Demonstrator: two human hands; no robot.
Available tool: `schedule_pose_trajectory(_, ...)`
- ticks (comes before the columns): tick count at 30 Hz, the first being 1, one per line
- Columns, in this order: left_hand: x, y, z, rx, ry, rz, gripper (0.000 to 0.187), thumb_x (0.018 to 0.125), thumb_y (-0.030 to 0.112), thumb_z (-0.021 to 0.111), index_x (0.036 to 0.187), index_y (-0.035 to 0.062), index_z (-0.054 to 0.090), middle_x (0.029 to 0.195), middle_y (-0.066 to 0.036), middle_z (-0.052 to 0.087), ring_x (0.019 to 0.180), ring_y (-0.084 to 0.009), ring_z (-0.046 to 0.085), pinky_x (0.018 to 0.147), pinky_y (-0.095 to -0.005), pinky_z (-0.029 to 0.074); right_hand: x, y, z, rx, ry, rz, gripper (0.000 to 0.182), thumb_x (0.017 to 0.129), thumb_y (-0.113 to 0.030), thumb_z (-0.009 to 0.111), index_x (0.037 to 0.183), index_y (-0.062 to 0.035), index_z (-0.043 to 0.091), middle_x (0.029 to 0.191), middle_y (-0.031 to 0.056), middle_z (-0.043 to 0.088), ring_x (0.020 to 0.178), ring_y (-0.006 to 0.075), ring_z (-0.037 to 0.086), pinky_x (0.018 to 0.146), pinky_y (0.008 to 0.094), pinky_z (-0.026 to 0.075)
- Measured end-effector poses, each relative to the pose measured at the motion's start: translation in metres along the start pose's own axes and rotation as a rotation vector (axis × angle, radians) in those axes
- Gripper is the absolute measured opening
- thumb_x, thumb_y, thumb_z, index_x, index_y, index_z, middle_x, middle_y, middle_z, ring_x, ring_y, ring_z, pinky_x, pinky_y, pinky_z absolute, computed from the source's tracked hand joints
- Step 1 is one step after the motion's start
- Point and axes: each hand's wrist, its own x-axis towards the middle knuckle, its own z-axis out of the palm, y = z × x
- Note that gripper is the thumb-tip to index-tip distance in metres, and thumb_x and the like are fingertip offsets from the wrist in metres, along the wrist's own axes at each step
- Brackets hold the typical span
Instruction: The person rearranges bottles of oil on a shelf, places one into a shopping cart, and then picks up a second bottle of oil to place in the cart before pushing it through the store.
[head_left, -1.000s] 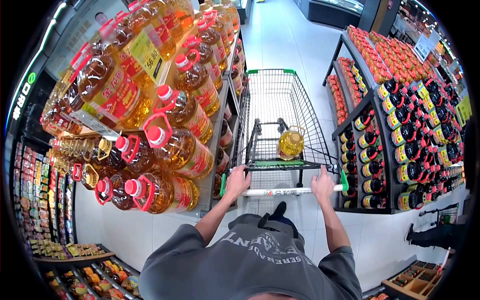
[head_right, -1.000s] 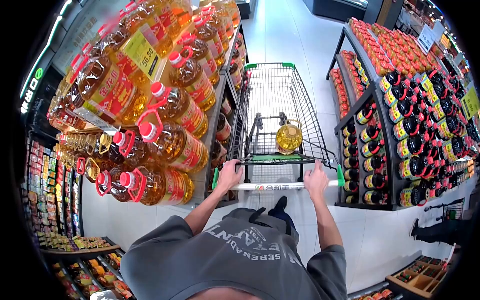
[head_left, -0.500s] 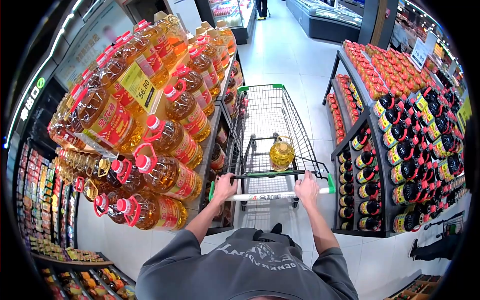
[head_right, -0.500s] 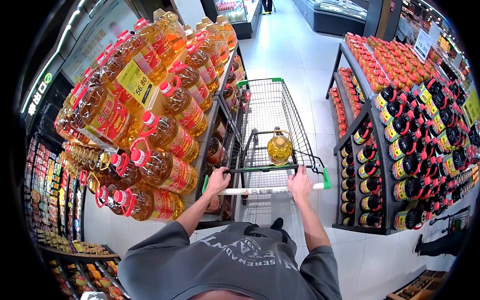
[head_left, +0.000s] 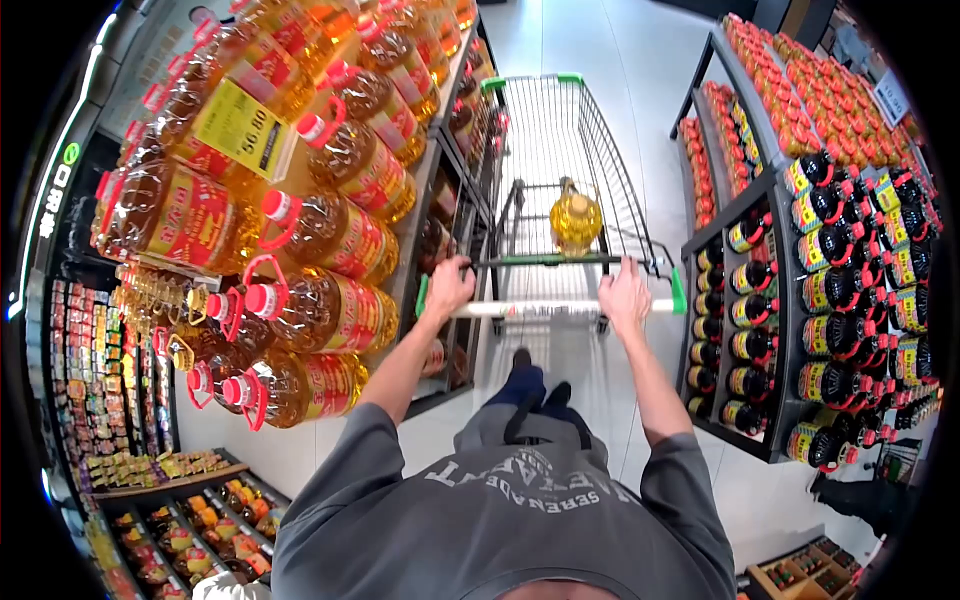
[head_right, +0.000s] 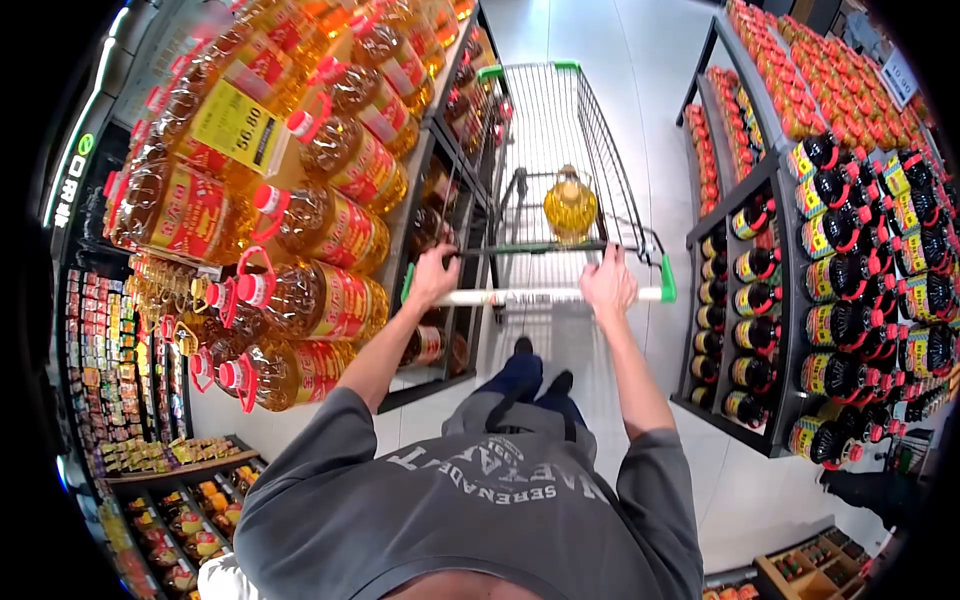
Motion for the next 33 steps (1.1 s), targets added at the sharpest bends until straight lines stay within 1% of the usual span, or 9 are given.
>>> schedule_pose_trajectory(2, 0.011, 0.004, -0.001, 0.015, -0.023, -0.028, 0.030, 0.082, 0.021, 0.061, 0.105, 0.0026, 0.066, 0.101, -0.023, 0.067, 0.096, -0.0390, 0.064, 0.087, -0.0452, 0.051, 0.012, -0.005, 0.000, -0.011, 0.008, 0.016, 0.054, 0.077, -0.021, 0.054, 0.128, -0.0035, 0.051, 0.128, 0.0205, 0.056, 0.094, 0.0428, 0.063, 0.082, 0.0522, 0.050)
schedule_pose_trajectory(3, 0.017, 0.004, -0.001, 0.026, -0.023, -0.025, 0.030, 0.083, 0.021, 0.061, 0.106, 0.0024, 0.066, 0.102, -0.023, 0.067, 0.096, -0.0389, 0.064, 0.087, -0.0452, 0.051, 0.019, -0.001, 0.006, -0.055, 0.049, -0.033, 0.053, 0.077, -0.021, 0.055, 0.126, -0.0013, 0.051, 0.125, 0.0232, 0.055, 0.087, 0.0411, 0.065, 0.078, 0.0510, 0.051)
schedule_pose_trajectory(6, 0.037, 0.005, 0.002, 0.012, -0.023, -0.015, 0.032, 0.082, 0.022, 0.062, 0.107, 0.0021, 0.065, 0.102, -0.023, 0.067, 0.097, -0.0391, 0.063, 0.088, -0.0454, 0.050, 0.040, -0.007, 0.004, -0.072, 0.005, -0.013, 0.053, 0.076, -0.021, 0.055, 0.126, -0.0033, 0.051, 0.127, 0.0225, 0.055, 0.088, 0.0410, 0.065, 0.078, 0.0503, 0.052)
schedule_pose_trajectory(11, 0.068, 0.014, 0.003, -0.003, -0.016, -0.040, 0.034, 0.082, 0.023, 0.061, 0.108, 0.0028, 0.066, 0.105, -0.024, 0.066, 0.097, -0.0391, 0.063, 0.088, -0.0454, 0.050, 0.074, -0.012, 0.013, -0.101, 0.043, -0.023, 0.050, 0.076, -0.021, 0.054, 0.124, -0.0033, 0.052, 0.124, 0.0213, 0.057, 0.090, 0.0405, 0.066, 0.079, 0.0498, 0.052)
schedule_pose_trajectory(15, 0.097, 0.016, 0.003, 0.030, -0.063, -0.051, 0.038, 0.084, 0.026, 0.059, 0.112, 0.0018, 0.063, 0.110, -0.024, 0.064, 0.103, -0.0389, 0.061, 0.091, -0.0446, 0.048, 0.105, -0.018, 0.015, -0.147, -0.015, -0.005, 0.053, 0.077, -0.021, 0.054, 0.128, -0.0054, 0.051, 0.126, 0.0184, 0.057, 0.093, 0.0404, 0.065, 0.083, 0.0506, 0.051)
schedule_pose_trajectory(18, 0.117, 0.015, 0.007, -0.004, -0.071, -0.070, 0.039, 0.083, 0.027, 0.059, 0.114, 0.0021, 0.063, 0.111, -0.024, 0.064, 0.102, -0.0390, 0.062, 0.091, -0.0460, 0.049, 0.124, -0.023, 0.017, -0.194, -0.028, 0.014, 0.054, 0.078, -0.022, 0.054, 0.130, -0.0059, 0.050, 0.129, 0.0180, 0.056, 0.095, 0.0409, 0.065, 0.086, 0.0502, 0.050)
schedule_pose_trajectory(23, 0.146, 0.018, 0.005, -0.039, -0.111, -0.108, 0.039, 0.084, 0.027, 0.059, 0.114, 0.0030, 0.062, 0.112, -0.024, 0.063, 0.102, -0.0392, 0.062, 0.090, -0.0470, 0.049, 0.151, -0.033, 0.018, -0.197, -0.039, 0.017, 0.054, 0.079, -0.023, 0.054, 0.130, -0.0062, 0.050, 0.122, 0.0192, 0.060, 0.094, 0.0411, 0.065, 0.086, 0.0499, 0.050)
schedule_pose_trajectory(28, 0.163, 0.016, 0.011, -0.017, -0.028, -0.056, 0.037, 0.083, 0.026, 0.061, 0.111, 0.0030, 0.063, 0.106, -0.023, 0.065, 0.095, -0.0399, 0.064, 0.084, -0.0474, 0.052, 0.170, -0.036, 0.024, -0.208, -0.002, 0.007, 0.054, 0.079, -0.024, 0.054, 0.131, -0.0085, 0.051, 0.117, 0.0207, 0.063, 0.093, 0.0418, 0.065, 0.086, 0.0502, 0.050)
schedule_pose_trajectory(33, 0.174, 0.020, 0.010, -0.022, -0.022, -0.043, 0.039, 0.084, 0.025, 0.060, 0.114, 0.0008, 0.063, 0.107, -0.025, 0.064, 0.097, -0.0391, 0.064, 0.087, -0.0458, 0.051, 0.183, -0.042, 0.020, -0.194, -0.020, 0.038, 0.054, 0.078, -0.024, 0.054, 0.130, -0.0096, 0.052, 0.110, 0.0223, 0.065, 0.092, 0.0428, 0.065, 0.085, 0.0502, 0.050)
